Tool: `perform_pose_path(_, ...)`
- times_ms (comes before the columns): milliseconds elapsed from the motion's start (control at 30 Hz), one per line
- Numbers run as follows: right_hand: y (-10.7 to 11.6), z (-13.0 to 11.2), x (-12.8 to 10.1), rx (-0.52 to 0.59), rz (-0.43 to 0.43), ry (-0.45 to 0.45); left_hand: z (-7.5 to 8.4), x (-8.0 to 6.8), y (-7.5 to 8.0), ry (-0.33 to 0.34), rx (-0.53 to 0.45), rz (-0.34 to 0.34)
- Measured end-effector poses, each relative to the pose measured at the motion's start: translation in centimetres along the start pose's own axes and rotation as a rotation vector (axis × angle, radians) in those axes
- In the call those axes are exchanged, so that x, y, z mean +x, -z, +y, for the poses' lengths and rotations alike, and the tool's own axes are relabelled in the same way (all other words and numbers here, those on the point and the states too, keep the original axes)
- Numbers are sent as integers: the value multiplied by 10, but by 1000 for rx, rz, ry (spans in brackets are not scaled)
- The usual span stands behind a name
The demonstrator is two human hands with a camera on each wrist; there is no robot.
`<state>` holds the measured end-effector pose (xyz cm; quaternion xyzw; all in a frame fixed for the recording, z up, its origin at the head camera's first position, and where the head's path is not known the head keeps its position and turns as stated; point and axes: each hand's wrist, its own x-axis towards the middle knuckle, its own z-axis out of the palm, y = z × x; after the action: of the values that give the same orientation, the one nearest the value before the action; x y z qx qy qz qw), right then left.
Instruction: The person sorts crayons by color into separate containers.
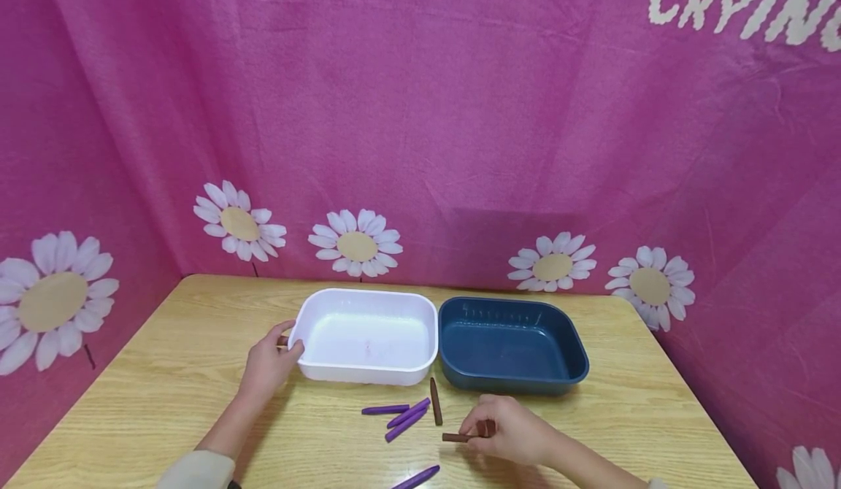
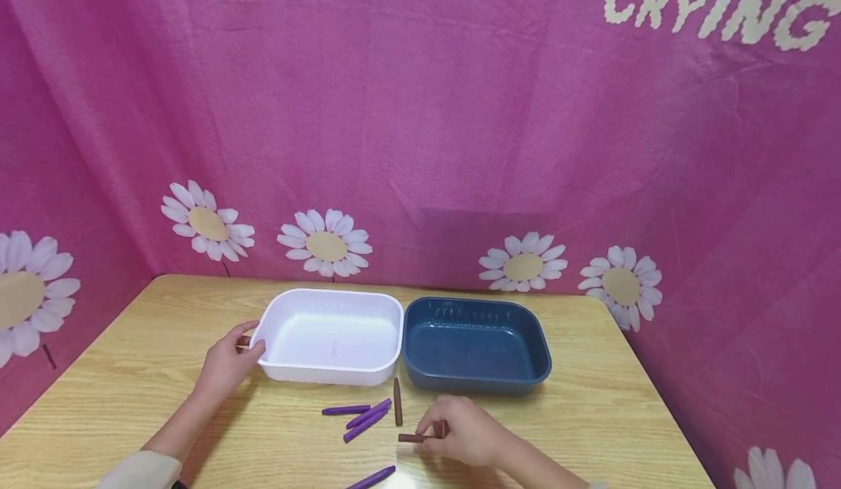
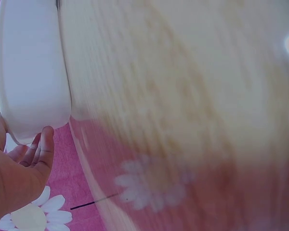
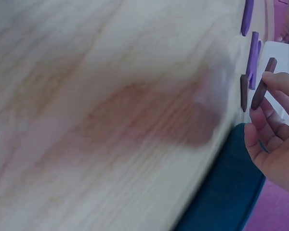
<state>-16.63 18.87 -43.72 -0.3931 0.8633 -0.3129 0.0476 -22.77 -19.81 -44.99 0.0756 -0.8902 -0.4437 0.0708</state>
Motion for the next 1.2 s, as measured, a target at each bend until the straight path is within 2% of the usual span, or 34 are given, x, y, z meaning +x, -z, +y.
perform_pose_path(133, 6, -2, 5, -15, -2, -9, 0, 0, 0, -3, 6, 3)
perform_pose_path(367, 20, -7, 18, -14, -17, -95, 1, -1, 1, 4, 15, -1)
perform_pose_path(533, 29, -11, 27, -1, -19, -125, 1, 0, 0, -2, 11, 4)
perform_pose_path(800, 37, -13, 38, -14, -10, -136, 1, 2, 0, 0, 10, 4)
perform_pose_path(1033, 39, -14, 48, -53, 10, -92, 1, 1, 0, 14, 15, -7)
perform_pose_path(1200, 40, -18, 56, -53, 11, -122, 0, 1, -1, 10, 20, 0)
